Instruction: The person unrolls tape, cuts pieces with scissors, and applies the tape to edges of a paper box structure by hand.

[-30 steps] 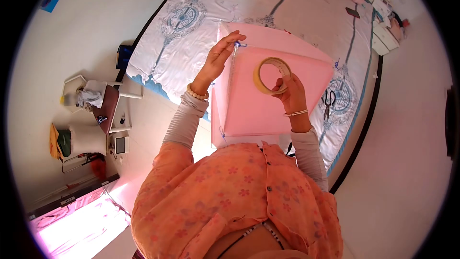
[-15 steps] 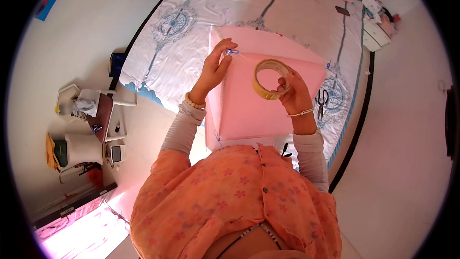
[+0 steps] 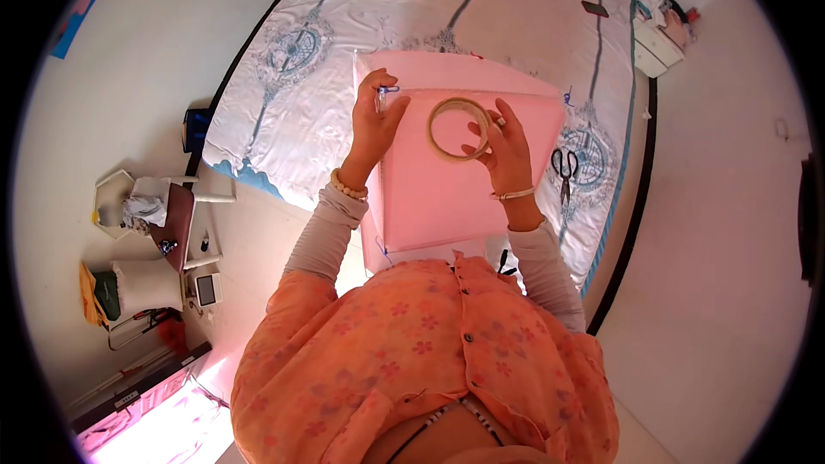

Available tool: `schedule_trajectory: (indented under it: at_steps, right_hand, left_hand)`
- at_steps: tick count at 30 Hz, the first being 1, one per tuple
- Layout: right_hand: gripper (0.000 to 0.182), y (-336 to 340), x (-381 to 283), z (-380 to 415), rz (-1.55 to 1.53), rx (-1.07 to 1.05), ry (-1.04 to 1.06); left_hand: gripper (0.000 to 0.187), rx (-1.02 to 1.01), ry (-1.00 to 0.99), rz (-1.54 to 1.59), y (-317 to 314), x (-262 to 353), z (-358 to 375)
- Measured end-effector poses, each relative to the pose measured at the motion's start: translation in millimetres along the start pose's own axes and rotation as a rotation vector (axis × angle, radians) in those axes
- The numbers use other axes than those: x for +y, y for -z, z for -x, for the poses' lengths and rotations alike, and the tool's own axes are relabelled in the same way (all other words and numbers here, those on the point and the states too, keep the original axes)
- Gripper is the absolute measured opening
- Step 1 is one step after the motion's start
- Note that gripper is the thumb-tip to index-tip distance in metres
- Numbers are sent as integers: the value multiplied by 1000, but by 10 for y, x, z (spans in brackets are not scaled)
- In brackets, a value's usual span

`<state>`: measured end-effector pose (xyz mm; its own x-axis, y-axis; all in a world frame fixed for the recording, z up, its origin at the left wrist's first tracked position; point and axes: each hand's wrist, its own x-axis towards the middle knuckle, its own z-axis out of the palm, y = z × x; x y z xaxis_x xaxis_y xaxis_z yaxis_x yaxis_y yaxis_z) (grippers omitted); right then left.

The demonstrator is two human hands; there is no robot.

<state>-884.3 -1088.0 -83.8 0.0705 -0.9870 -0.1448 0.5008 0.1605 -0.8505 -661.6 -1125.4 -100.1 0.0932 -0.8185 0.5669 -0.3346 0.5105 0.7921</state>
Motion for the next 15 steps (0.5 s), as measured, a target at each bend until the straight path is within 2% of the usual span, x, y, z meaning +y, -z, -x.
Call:
schedule_trajectory:
  at_steps: [1, 3, 4, 6, 7, 9, 10, 12, 13, 15]
  right_hand:
    - [51, 46, 70, -12, -1, -3, 3]
    - [56, 100, 146, -22, 461, -207, 493]
    - [56, 105, 76, 6, 462, -208, 496]
    - [63, 95, -102, 87, 1096, -472, 794]
    - [63, 93, -113, 90, 1097, -469, 795]
    - [49, 76, -128, 67, 1335, -497, 999]
    - [49, 77, -98, 68, 1333, -497, 1000]
    - [34, 31, -49, 101, 1465, -481, 1388]
    - [34, -37, -51, 134, 1465, -482, 1387]
    - [27, -253, -89, 204, 1594, -708, 1422]
  left_hand:
    - [34, 14, 12, -20, 5, 16, -8]
    - [34, 32, 22, -39, 6, 33, -16]
    - [34, 42, 29, -52, 7, 29, -8]
    - [33, 48, 36, -62, 5, 8, 9]
    - [33, 52, 44, -61, 5, -2, 11]
    - [32, 60, 48, -62, -3, 0, 2]
    - [32, 63, 44, -60, -1, 13, 5]
    - [32, 69, 42, -59, -2, 18, 8]
    - [32, 70, 38, -40, -11, 16, 16]
    - [33, 62, 32, -15, -16, 9, 16]
